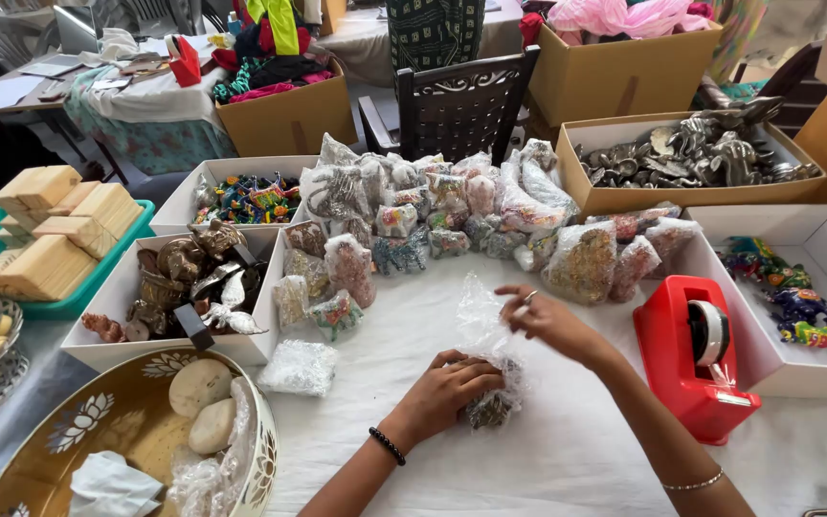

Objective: The person wraps small decorative figurines in bubble wrap and secures them with tape. The person handles multiple items one at a time, wrapping each carefully and placing the finished packages on the table.

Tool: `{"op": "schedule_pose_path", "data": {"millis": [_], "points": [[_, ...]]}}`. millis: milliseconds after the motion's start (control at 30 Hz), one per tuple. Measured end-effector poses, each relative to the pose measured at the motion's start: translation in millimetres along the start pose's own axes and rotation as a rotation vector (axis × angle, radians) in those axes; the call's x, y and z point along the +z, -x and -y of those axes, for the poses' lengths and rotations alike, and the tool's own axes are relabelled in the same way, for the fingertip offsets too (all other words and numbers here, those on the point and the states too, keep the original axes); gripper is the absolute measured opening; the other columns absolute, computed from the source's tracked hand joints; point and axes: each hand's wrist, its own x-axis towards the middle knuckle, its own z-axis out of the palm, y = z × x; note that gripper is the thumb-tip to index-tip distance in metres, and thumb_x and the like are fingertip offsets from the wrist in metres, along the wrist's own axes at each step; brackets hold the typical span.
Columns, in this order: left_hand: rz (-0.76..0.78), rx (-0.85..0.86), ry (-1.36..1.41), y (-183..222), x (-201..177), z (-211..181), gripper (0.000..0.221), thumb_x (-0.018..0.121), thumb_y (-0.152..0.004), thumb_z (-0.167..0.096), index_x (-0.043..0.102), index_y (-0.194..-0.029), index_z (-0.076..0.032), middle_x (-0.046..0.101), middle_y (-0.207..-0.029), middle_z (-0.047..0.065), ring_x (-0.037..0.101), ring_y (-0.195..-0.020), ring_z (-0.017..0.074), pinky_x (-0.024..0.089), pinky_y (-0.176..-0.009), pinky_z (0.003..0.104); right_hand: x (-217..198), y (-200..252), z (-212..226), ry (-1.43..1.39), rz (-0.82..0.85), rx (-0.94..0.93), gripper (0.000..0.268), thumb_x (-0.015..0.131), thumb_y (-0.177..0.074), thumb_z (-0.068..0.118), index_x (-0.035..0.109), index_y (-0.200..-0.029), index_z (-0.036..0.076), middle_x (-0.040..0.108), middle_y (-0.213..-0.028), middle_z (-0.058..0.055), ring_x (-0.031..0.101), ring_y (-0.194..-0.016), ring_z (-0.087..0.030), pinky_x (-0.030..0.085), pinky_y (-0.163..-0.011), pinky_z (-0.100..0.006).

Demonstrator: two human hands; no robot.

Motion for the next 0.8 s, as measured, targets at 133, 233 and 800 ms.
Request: {"op": "schedule_pose_path", "data": {"millis": [133, 233, 800], "points": [[0.069, -0.115, 0.132, 6, -7, 3, 0.055, 0.061, -0.072, 0.009, 0.064, -0.123, -0.012, 0.067, -0.132, 0.007, 0.057, -0.132, 0.0234, 0.035, -0.115, 0.041, 22, 29, 42, 0.23, -0.097, 0.032, 0.07, 0.08, -0.079, 0.035, 0.055, -0.142, 0.015, 0.07, -0.115, -0.008, 0.073, -0.095, -0.014, 0.06, -0.081, -0.031], [-0.121, -0.133, 0.468, 17, 7, 19, 0.054, 0.043, -0.068, 0.003, 0.065, -0.115, -0.01, 0.07, -0.132, 0.008, 0.059, -0.14, 0.0254, 0.037, -0.121, 0.04, 9, 23, -16, -0.121, -0.21, -0.1, 0.043, 0.063, -0.094, 0.034, 0.06, -0.13, 0.012, 0.071, -0.102, -0.005, 0.072, -0.084, -0.011, 0.06, -0.073, -0.027], [-0.544, -0.79, 0.312, 28, 36, 75, 0.011, 0.062, -0.094, -0.02, 0.056, -0.091, -0.012, 0.051, -0.072, -0.004, 0.044, -0.057, 0.0074, 0.038, -0.048, 0.025, 40, 45, -1, 0.167, 0.109, -0.392, 0.02, 0.081, -0.083, 0.017, 0.081, -0.103, 0.012, 0.072, -0.089, -0.004, 0.07, -0.077, -0.017, 0.057, -0.07, -0.032]]}}
